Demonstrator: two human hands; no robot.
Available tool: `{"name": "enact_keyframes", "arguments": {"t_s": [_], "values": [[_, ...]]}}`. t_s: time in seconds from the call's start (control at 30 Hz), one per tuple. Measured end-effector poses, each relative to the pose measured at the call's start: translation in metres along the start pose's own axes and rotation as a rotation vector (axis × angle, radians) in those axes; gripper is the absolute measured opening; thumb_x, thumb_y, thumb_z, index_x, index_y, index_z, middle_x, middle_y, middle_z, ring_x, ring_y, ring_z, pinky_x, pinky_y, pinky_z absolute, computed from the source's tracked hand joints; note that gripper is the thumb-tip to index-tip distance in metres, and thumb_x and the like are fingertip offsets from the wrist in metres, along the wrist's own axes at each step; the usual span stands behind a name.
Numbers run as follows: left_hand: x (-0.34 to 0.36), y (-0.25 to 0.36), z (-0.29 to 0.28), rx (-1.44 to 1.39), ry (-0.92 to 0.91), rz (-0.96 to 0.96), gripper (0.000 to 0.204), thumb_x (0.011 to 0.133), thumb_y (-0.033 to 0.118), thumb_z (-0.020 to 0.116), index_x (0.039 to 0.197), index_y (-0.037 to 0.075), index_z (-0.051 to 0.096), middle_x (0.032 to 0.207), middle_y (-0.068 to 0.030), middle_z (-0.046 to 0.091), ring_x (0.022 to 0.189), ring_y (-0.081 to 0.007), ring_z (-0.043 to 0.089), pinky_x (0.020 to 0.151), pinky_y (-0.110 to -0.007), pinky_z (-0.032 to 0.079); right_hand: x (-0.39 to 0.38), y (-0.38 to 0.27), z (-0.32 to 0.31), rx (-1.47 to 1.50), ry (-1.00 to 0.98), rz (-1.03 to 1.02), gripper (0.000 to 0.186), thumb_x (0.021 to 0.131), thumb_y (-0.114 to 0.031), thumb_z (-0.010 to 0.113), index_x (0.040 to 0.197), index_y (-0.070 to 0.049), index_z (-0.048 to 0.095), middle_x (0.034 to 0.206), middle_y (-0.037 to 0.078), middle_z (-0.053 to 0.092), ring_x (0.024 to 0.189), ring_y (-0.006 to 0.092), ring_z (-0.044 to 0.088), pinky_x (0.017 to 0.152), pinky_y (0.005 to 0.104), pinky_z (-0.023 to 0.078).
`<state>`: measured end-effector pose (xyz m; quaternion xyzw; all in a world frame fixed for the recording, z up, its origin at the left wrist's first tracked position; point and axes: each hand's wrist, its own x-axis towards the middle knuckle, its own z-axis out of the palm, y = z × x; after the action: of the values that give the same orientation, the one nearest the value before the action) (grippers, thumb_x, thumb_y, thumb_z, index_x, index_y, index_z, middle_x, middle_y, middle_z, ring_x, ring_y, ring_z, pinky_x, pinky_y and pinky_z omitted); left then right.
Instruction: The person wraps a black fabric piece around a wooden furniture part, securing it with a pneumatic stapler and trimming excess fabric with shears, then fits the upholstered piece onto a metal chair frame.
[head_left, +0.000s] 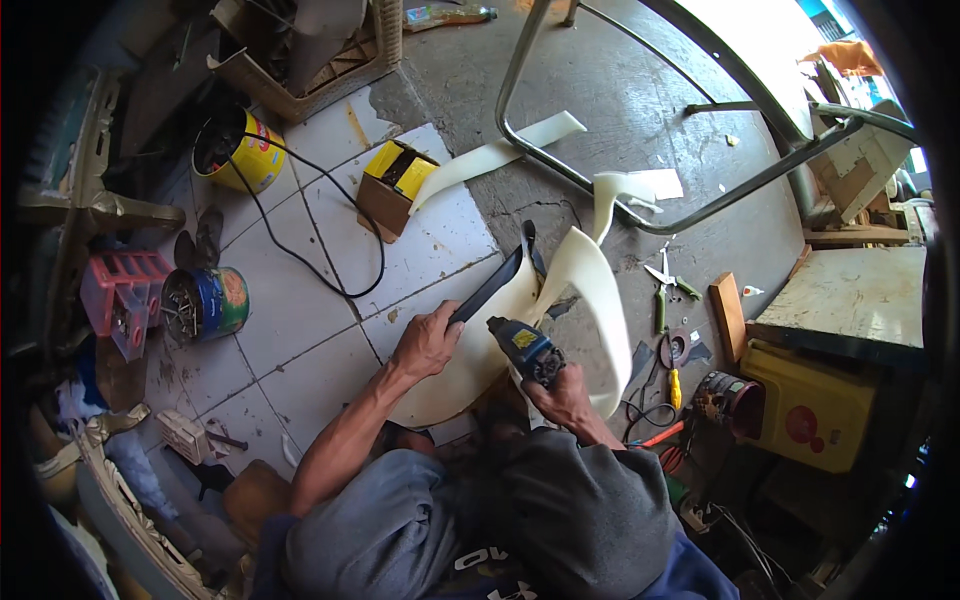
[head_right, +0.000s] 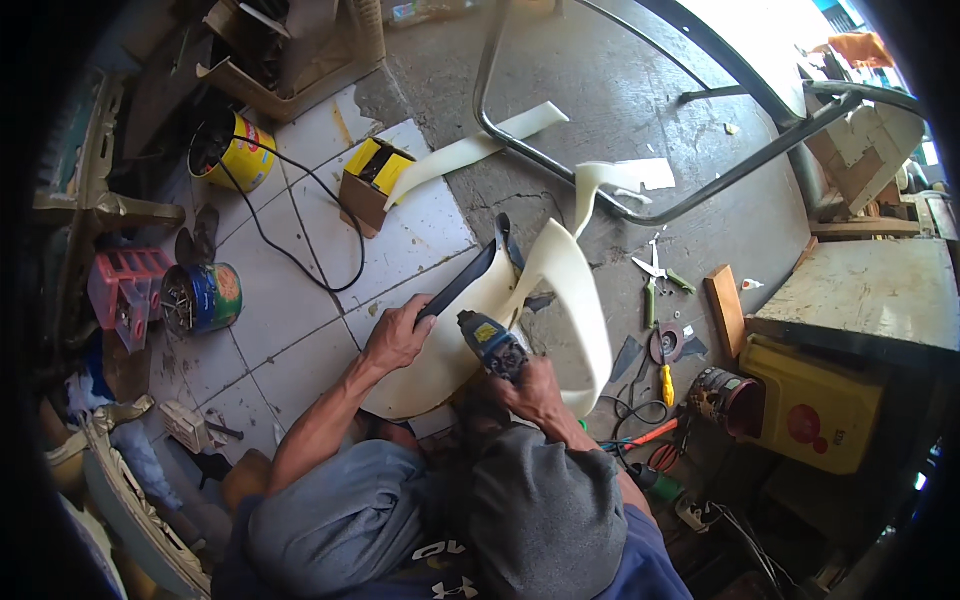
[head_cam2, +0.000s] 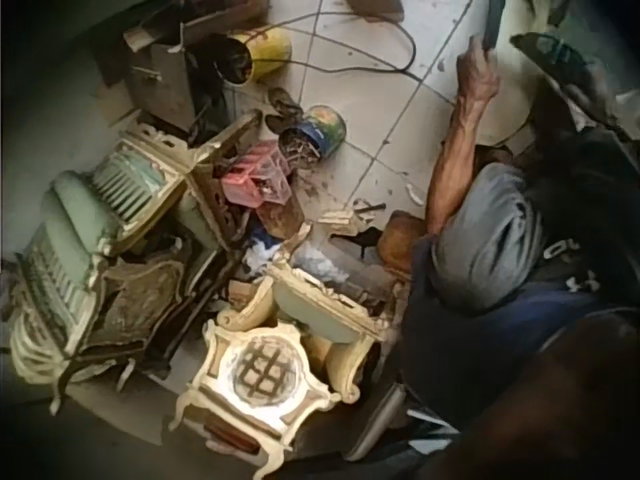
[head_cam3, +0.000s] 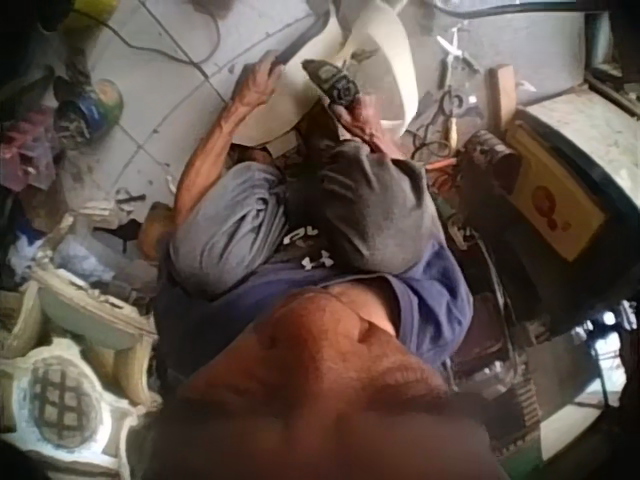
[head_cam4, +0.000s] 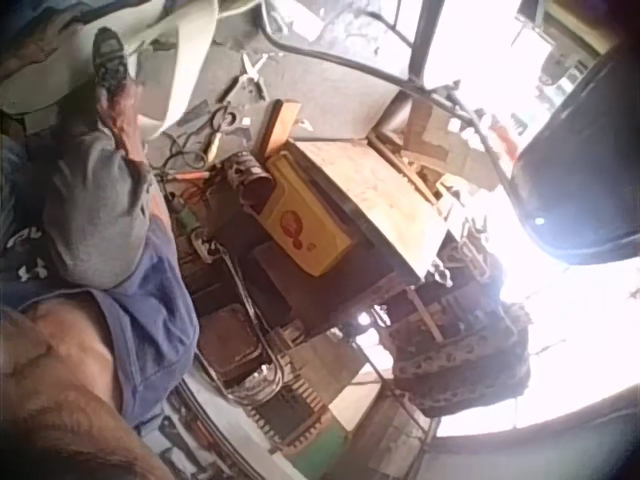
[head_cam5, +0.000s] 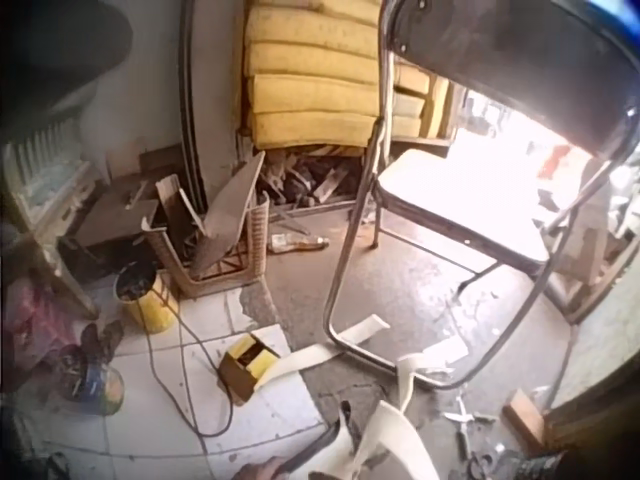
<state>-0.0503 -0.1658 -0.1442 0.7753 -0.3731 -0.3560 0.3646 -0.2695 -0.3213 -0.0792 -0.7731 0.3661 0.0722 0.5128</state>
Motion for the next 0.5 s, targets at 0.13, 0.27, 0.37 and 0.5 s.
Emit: {"name": "enact_keyframes", "arguments": {"t_s": [0.13, 0.27, 0.37, 0.5], "values": [[-0.005, 0.008, -0.005, 0.016, -0.016, -0.023, 0.028, 0.1, 0.017, 0.06, 0.126, 0.007, 0.057, 0.077, -0.0222, 0.067, 0.072, -0.043, 0.068, 0.064, -0.048, 0.05, 0.016, 0.004, 0.012, 0.041, 0.002, -0.104, 0.028, 0.078, -0.022, 0.071, 0.094, 0.001, 0.069, 0.072, 0.022, 0.069, 0.065, 0.0364, 0.071, 0.063, 0.0438, 0.056], [-0.007, 0.006, -0.007, 0.035, -0.014, -0.019, 0.028, 0.1, 0.014, 0.06, 0.127, 0.007, 0.056, 0.081, -0.0237, 0.068, 0.076, -0.0438, 0.069, 0.065, -0.049, 0.051, 0.019, -0.005, 0.011, 0.022, -0.031, -0.115, 0.029, 0.078, -0.02, 0.07, 0.098, 0.001, 0.069, 0.074, 0.024, 0.069, 0.069, 0.0383, 0.072, 0.065, 0.0446, 0.056], [-0.007, 0.01, -0.006, 0.022, -0.031, 0.019, 0.03, 0.1, 0.012, 0.06, 0.129, 0.007, 0.054, 0.086, -0.0246, 0.069, 0.08, -0.0445, 0.07, 0.067, -0.049, 0.051, 0.023, -0.007, 0.011, -0.03, -0.059, -0.051, 0.028, 0.078, -0.02, 0.07, 0.097, 0.001, 0.069, 0.075, 0.025, 0.069, 0.071, 0.039, 0.072, 0.066, 0.0452, 0.056], [-0.01, 0.009, -0.006, -0.02, 0.002, 0.006, 0.032, 0.1, 0.014, 0.06, 0.13, 0.006, 0.052, 0.091, -0.0245, 0.071, 0.084, -0.0455, 0.07, 0.07, -0.049, 0.052, 0.024, -0.006, 0.014, -0.002, -0.023, -0.127, 0.028, 0.078, -0.019, 0.069, 0.097, 0.001, 0.069, 0.075, 0.024, 0.069, 0.07, 0.0398, 0.071, 0.066, 0.0452, 0.056]]}}
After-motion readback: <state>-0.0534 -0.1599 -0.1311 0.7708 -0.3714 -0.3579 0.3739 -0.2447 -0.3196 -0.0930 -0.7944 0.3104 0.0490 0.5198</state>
